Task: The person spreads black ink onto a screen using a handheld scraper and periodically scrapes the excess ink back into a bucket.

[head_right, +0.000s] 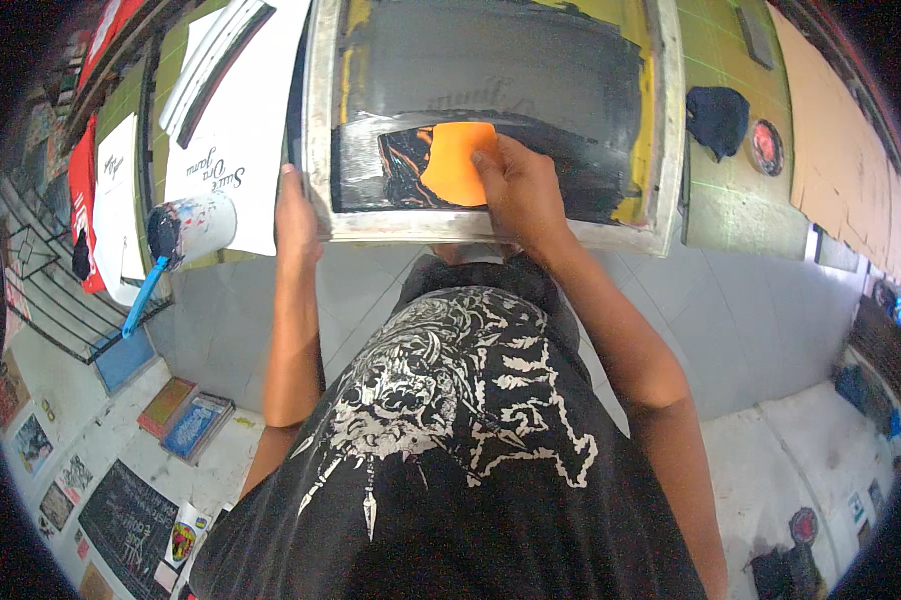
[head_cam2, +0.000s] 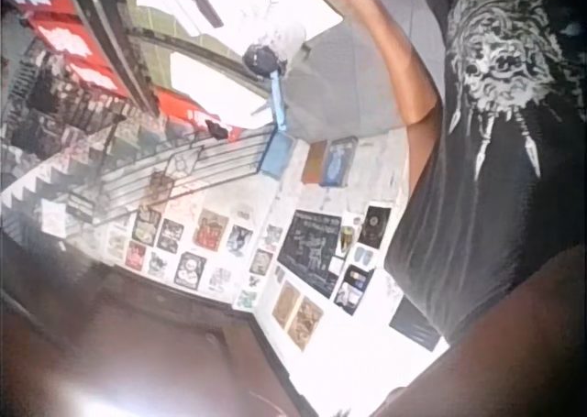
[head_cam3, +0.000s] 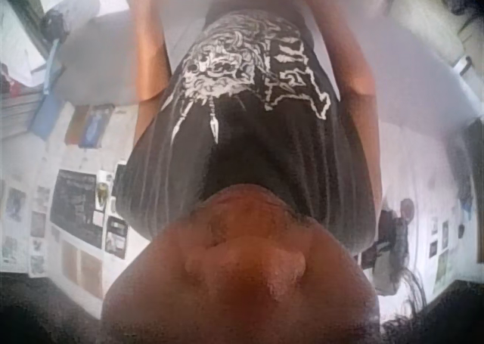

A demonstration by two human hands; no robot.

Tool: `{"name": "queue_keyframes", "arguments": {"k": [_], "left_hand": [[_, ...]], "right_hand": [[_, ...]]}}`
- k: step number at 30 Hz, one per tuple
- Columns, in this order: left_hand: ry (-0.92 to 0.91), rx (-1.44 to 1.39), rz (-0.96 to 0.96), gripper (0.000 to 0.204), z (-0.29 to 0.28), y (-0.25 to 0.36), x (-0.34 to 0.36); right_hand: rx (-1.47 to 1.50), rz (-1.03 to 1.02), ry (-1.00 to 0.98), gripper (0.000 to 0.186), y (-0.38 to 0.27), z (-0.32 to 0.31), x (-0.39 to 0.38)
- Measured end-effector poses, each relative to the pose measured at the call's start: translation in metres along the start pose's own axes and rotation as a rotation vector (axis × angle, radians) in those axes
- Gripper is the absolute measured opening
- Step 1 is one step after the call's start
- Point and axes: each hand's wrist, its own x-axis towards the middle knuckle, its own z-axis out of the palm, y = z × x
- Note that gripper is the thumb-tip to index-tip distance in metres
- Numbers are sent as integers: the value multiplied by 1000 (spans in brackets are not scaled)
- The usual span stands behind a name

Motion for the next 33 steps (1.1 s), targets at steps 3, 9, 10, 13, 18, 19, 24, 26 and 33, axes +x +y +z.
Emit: {"name": "queue_keyframes", "arguments": {"k": [3, 9, 10, 13, 18, 19, 24, 26, 33], "left_hand": [[-77, -127, 25, 65, 4, 3, -10], [-195, -192, -42, 75, 0, 4, -13], [-216, -175, -44, 81, -1, 7, -15], [-204, -212, -15, 69, -1, 4, -16], [-188, -266, -17, 66, -1, -6, -8], [-187, -254, -14, 67, -1, -10, -7], [-210, -218, 17, 73, -5, -17, -1], [-245, -220, -19, 75, -6, -25, 6], [-365, -284, -8, 70, -6, -23, -1]], "right_hand": [[-27, -2, -37, 19, -12, 20, 0], [99, 39, -101, 21, -8, 33, 8], [152, 52, -128, 21, -1, 32, 11], [158, 77, -156, 22, -5, 30, 11], [175, 37, -147, 23, -2, 30, 11], [166, 19, -152, 24, 7, 30, 13], [407, 147, -181, 29, -3, 23, 7], [632, 173, -199, 31, -11, 22, 3], [864, 87, -112, 26, -61, 34, 1]]}}
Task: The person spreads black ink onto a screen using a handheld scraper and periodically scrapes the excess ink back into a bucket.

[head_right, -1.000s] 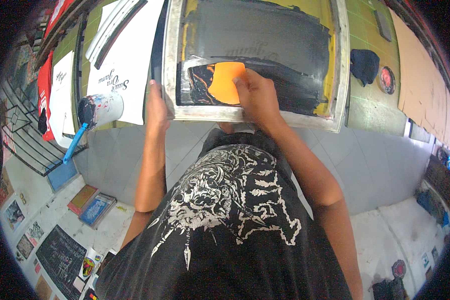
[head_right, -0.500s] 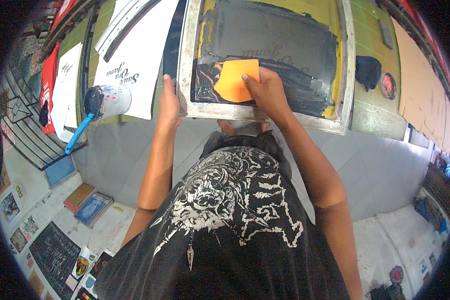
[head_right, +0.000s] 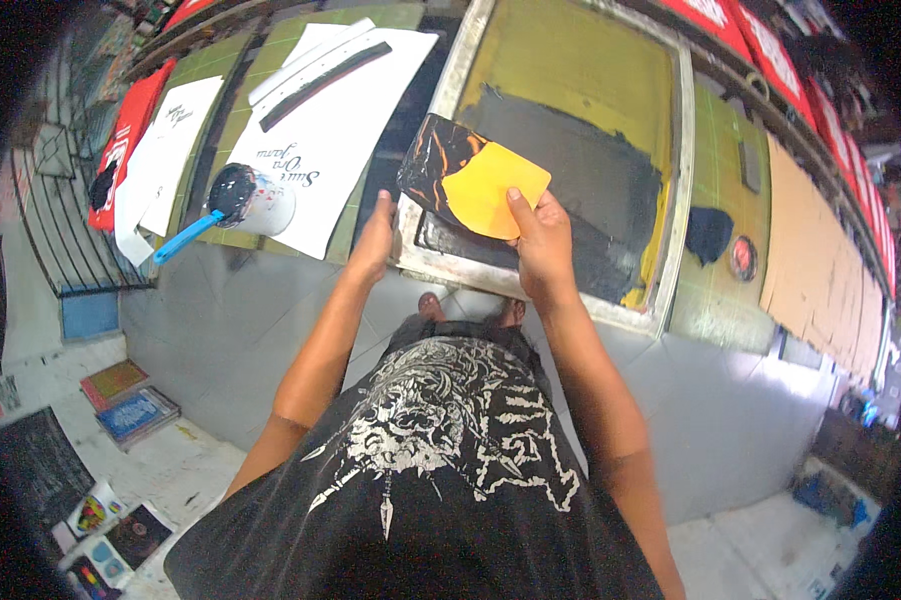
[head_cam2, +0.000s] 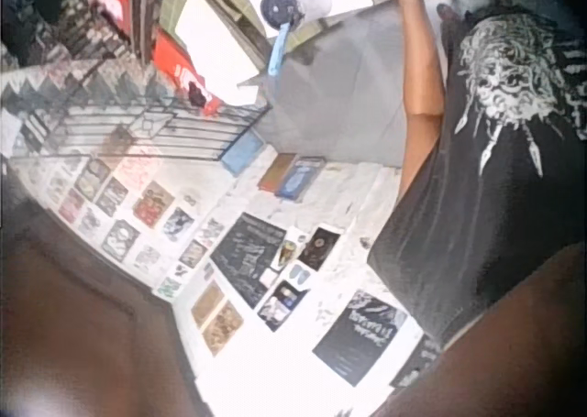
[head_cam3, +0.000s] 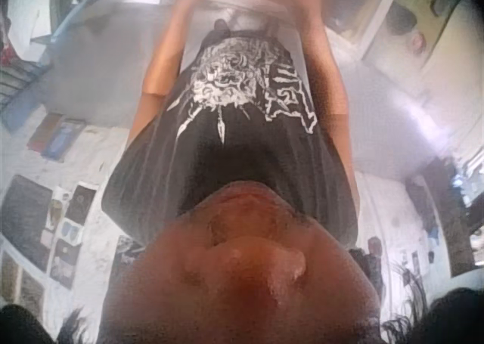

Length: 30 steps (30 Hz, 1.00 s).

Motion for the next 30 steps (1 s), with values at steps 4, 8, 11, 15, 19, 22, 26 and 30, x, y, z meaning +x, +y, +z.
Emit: {"name": "queue_keyframes", "arguments": {"k": [4, 8, 11, 15, 19, 22, 26, 30], "left_hand": [[-8, 20, 97, 68, -8, -24, 22], [135, 260, 174, 71, -15, -16, 28], [176, 232, 170, 71, -14, 1, 24], [158, 373, 189, 69, -22, -4, 34], [207, 528, 303, 69, -24, -2, 38], [166, 516, 315, 66, -31, 3, 32], [188, 405, 300, 51, -58, -13, 17], [302, 311, 467, 32, -85, -31, -45]], "right_hand": [[7, -79, -24, 19, -6, 22, 5], [92, -115, -26, 20, -26, 29, 5], [99, -170, 30, 20, -38, 23, 7], [123, -173, 46, 23, -46, 7, 8], [184, -172, 37, 27, -42, 7, 4], [204, -168, 55, 29, -33, 31, -3], [253, -48, 9, 28, -4, 59, -7], [302, 59, -37, 26, 15, 88, -11]]}}
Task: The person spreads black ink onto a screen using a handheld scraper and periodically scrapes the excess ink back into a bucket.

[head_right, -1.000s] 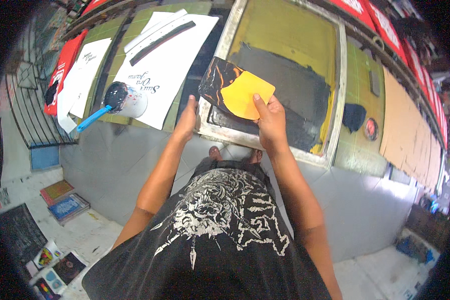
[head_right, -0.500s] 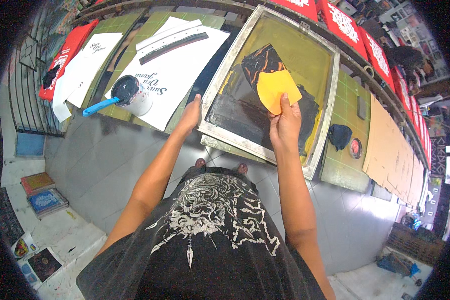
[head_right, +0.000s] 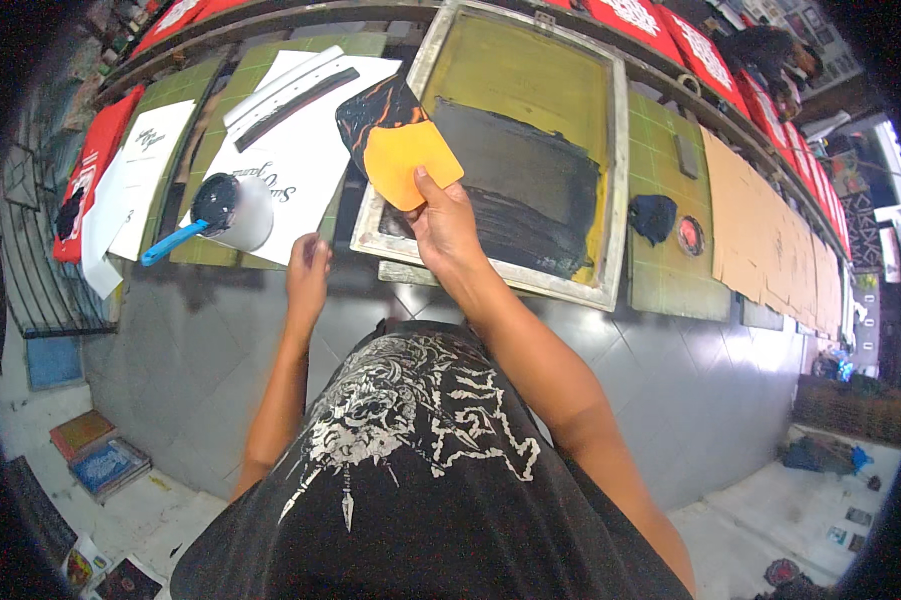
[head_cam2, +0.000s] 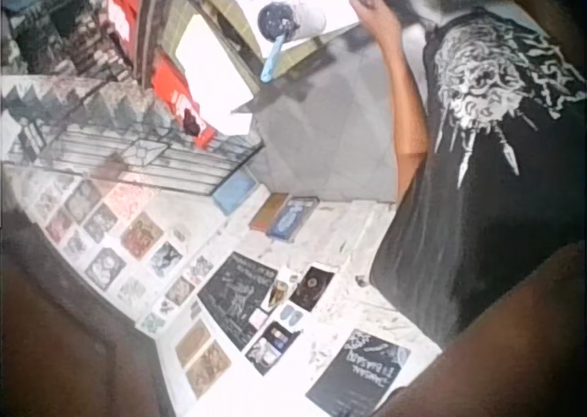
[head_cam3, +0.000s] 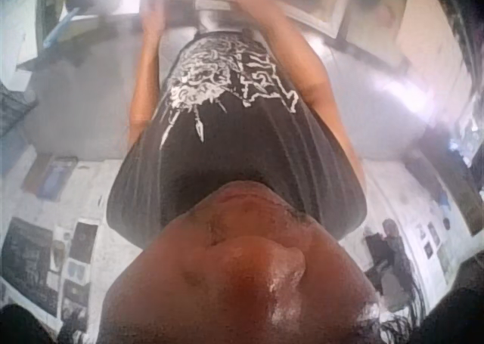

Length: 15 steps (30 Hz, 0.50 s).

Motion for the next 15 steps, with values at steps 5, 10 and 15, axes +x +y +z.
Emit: {"name": "queue_keyframes", "arguments": {"k": [5, 10, 15], "left_hand": [[370, 24, 78, 31, -74, -5, -28], [563, 215, 171, 82, -123, -27, 11], [493, 300, 317, 106, -123, -33, 55]], "right_hand": [[-88, 21, -131, 27, 26, 23, 10], [-220, -57, -183, 17, 50, 71, 16], [-379, -211, -263, 25, 77, 95, 37]]}}
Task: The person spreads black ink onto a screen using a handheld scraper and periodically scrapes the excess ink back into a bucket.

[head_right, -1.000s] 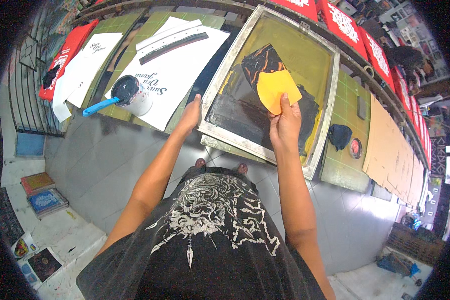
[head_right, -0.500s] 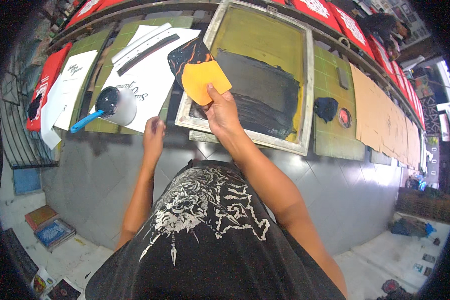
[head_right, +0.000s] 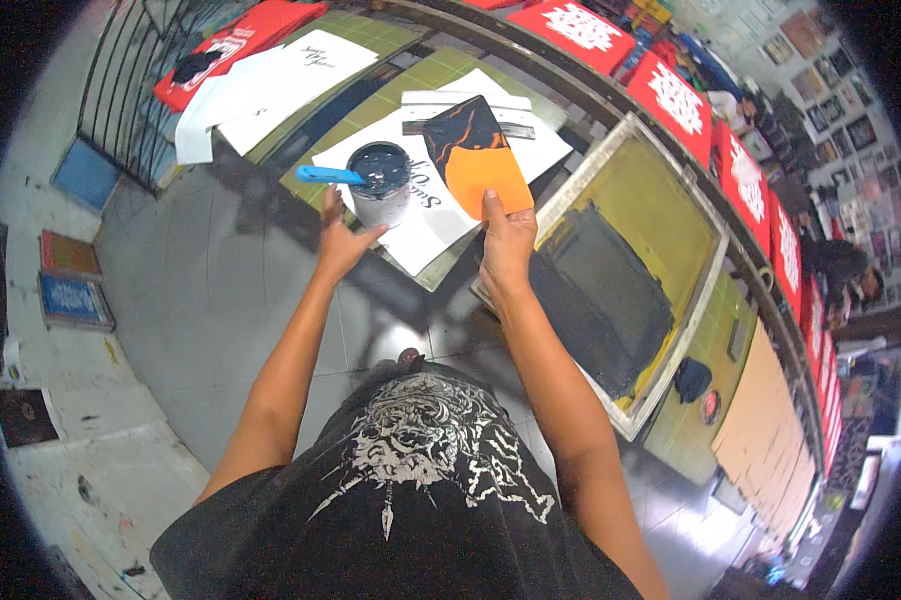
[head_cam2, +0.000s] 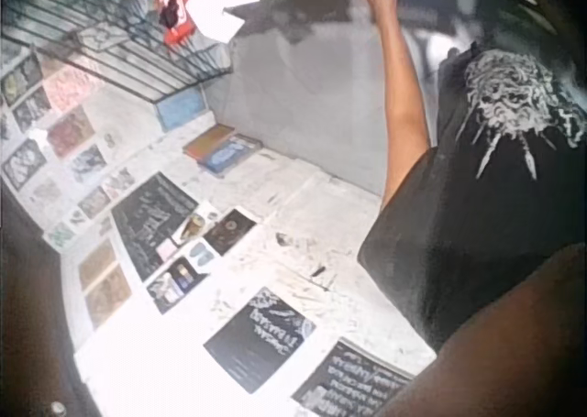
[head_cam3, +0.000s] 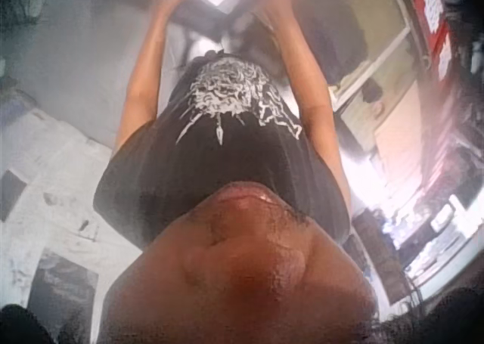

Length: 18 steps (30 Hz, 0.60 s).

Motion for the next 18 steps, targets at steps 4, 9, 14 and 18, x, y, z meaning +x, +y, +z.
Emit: {"name": "queue_keyframes", "arguments": {"k": [4, 9, 14, 18], "left_hand": [[-29, -73, -25, 111, 8, 14, 10], [-63, -240, -84, 101, 7, 31, 24], [10, -198, -49, 90, 16, 20, 33], [11, -204, -75, 84, 14, 29, 38]], "right_hand": [[-125, -187, -65, 28, 22, 12, 16], [-266, -200, -51, 25, 36, 23, 22], [-252, -198, -67, 24, 46, 29, 23], [-258, -180, -47, 22, 53, 23, 29]]}}
